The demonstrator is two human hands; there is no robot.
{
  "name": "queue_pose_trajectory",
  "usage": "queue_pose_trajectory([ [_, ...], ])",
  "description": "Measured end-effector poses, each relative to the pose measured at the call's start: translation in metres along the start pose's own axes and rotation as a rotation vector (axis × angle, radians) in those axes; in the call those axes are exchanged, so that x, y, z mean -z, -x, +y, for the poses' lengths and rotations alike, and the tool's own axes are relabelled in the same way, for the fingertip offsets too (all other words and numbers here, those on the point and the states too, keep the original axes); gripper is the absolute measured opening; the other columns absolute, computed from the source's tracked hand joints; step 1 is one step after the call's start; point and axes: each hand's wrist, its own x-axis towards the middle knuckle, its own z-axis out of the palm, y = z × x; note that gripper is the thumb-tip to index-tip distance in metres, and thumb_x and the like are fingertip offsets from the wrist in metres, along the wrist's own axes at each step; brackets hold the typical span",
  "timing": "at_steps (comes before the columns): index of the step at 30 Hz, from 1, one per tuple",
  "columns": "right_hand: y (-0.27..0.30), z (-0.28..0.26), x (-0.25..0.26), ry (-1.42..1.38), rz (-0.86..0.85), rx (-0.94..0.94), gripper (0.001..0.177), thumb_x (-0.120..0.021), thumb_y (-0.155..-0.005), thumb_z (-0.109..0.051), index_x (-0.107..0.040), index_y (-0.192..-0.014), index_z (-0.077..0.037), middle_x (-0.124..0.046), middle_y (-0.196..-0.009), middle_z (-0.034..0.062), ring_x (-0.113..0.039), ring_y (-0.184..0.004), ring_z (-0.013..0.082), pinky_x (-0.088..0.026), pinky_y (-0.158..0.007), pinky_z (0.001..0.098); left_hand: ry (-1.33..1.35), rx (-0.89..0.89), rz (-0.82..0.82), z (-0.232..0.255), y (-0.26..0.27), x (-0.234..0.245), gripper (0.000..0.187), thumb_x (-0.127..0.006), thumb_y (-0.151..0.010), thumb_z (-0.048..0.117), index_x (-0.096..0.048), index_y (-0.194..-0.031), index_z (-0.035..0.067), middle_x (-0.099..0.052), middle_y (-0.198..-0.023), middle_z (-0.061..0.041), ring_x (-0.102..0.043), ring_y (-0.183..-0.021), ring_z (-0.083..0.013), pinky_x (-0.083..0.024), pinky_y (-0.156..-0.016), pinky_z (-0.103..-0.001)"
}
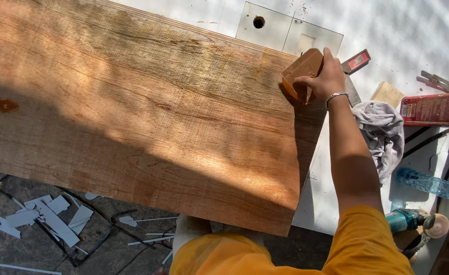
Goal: The person applies orange glue from a bottle onto a large wooden board and spreads it evenly using a small wooden block. The person works across the surface, ensuring full coverage of the board.
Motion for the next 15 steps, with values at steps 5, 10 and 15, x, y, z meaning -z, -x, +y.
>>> queue_pose_trajectory([
  [5, 0.028, 0.021, -0.007, 0.035, 0.405, -0.141, 0.098, -0.101, -0.077, -0.047, -0.044, -0.147, -0.009, -0.057, -0.131, 0.0175, -0.054, -0.12, 0.0375, -0.042, -0.099, 0.0551, 0.158, -0.005, 0.047, 0.081, -0.014, 0.032, 0.054, -0.065, -0.104, 0.039, -0.062, -0.14, -0.001, -0.065, -0.139, -0.02, -0.062, -0.125, -0.036, -0.046, -0.103, -0.05],
  [10, 0.086, -0.018, -0.037, 0.195, 0.255, 0.187, 0.08, -0.092, -0.077, -0.036, -0.05, -0.143, -0.02, -0.059, -0.122, 0.0132, -0.054, -0.102, 0.0281, -0.042, -0.087, 0.0378, 0.117, -0.084, 0.065, 0.114, 0.004, 0.039, 0.06, -0.06, -0.105, 0.045, -0.058, -0.146, 0.001, -0.062, -0.142, -0.019, -0.058, -0.131, -0.0361, -0.042, -0.107, -0.052],
  [15, 0.019, -0.009, -0.041, 0.49, 0.596, 0.125, 0.057, -0.073, -0.062, -0.009, -0.055, -0.116, -0.014, -0.055, -0.105, 0.007, -0.051, -0.088, 0.0265, -0.039, -0.076, 0.039, 0.075, -0.064, 0.073, 0.082, -0.02, 0.008, 0.06, -0.068, -0.101, 0.043, -0.063, -0.141, -0.002, -0.066, -0.137, -0.019, -0.062, -0.125, -0.039, -0.047, -0.106, -0.051],
])
